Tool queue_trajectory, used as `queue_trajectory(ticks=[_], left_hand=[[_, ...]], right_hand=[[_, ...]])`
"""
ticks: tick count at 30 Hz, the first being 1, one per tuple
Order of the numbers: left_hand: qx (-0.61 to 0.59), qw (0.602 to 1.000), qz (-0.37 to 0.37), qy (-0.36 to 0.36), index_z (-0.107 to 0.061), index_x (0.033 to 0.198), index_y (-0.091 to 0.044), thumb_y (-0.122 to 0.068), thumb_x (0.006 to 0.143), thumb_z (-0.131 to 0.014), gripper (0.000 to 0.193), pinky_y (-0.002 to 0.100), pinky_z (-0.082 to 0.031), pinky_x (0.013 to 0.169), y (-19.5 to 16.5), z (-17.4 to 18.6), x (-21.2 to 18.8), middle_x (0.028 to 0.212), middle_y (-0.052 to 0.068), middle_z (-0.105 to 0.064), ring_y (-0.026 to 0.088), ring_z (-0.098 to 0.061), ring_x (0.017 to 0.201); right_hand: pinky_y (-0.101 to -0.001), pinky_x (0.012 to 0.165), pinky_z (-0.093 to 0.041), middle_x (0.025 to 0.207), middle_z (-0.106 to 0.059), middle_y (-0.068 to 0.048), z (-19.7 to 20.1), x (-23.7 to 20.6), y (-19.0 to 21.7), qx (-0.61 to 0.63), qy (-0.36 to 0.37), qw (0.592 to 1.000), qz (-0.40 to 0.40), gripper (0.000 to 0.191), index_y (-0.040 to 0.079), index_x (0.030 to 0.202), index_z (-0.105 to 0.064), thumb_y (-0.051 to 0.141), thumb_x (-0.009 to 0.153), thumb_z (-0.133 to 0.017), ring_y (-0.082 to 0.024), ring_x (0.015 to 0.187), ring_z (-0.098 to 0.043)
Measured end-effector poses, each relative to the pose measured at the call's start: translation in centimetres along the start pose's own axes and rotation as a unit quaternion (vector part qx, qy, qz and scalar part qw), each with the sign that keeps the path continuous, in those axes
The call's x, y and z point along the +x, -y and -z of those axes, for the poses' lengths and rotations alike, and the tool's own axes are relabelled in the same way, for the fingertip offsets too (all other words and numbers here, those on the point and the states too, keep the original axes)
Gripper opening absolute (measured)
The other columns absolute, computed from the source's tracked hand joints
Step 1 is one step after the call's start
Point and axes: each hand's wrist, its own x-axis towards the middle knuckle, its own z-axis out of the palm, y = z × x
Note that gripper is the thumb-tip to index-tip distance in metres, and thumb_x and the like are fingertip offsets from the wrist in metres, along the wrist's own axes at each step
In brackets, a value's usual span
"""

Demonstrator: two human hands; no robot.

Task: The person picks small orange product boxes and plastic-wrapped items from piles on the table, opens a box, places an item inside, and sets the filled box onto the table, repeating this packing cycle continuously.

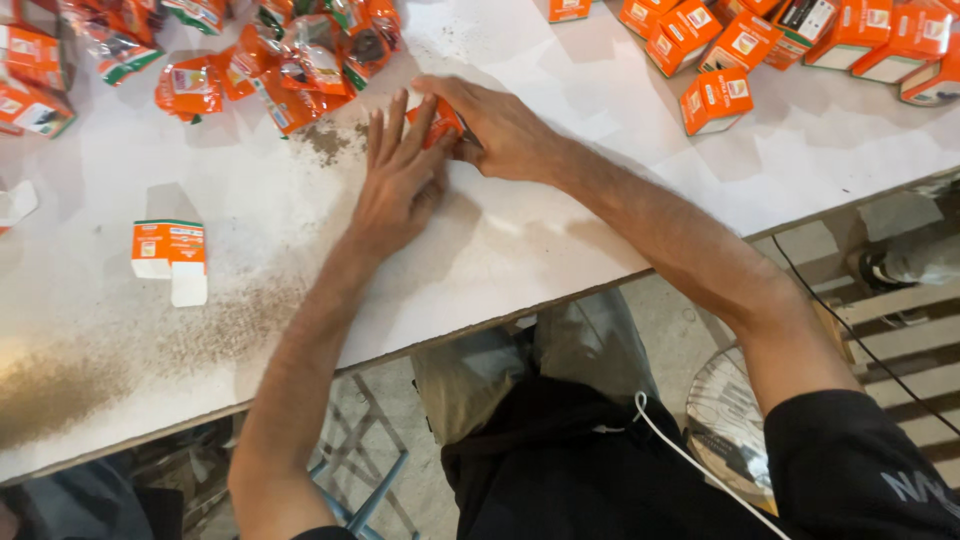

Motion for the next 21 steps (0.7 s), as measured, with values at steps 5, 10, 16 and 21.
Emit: queue_trajectory(ticks=[5,10,16,21], left_hand=[[0.066,0.964,0.222,-0.131,-0.045,0.156,-0.012,-0.022,0.087,-0.085,0.080,0.063,-0.007,0.128,2.1,2.7,-2.6,0.172,0.016,-0.024,0.033,-0.023,0.160],[0.400,0.791,0.454,-0.090,-0.034,0.153,0.013,-0.033,0.085,-0.081,0.095,0.078,-0.001,0.106,4.1,12.5,-9.5,0.155,0.049,-0.022,0.064,-0.011,0.143],[0.237,0.899,0.369,-0.001,-0.055,0.145,-0.004,-0.011,0.103,-0.059,0.043,0.052,-0.034,0.117,1.7,10.8,-10.0,0.141,0.016,-0.058,0.038,-0.050,0.140],[0.337,0.930,-0.148,0.008,-0.057,0.141,-0.007,-0.008,0.091,-0.065,0.051,0.059,-0.034,0.120,0.3,4.9,-2.0,0.147,0.012,-0.059,0.030,-0.051,0.142]], right_hand=[[-0.0512,0.110,-0.044,0.128,-0.061,-0.017,1.4,-0.2,-0.8,-0.154,-0.040,0.984,-0.081,0.068,0.013,0.152,-0.041,0.004,0.094,-0.074,-0.040,0.124,-0.058],[-0.0533,0.115,-0.034,0.147,-0.043,-0.030,2.7,-0.4,-1.2,-0.310,-0.201,0.929,-0.021,0.081,0.005,0.157,-0.030,0.024,0.093,-0.076,-0.048,0.137,-0.044],[-0.0469,0.114,-0.044,0.148,-0.052,-0.022,-2.0,1.3,0.7,-0.005,-0.016,0.999,0.040,0.080,0.004,0.160,-0.026,0.040,0.105,-0.071,-0.037,0.132,-0.056],[-0.0439,0.096,-0.053,0.127,-0.062,-0.020,-3.8,0.5,-0.1,0.115,0.048,0.992,0.017,0.073,-0.001,0.154,-0.031,0.029,0.099,-0.068,-0.030,0.109,-0.065]])
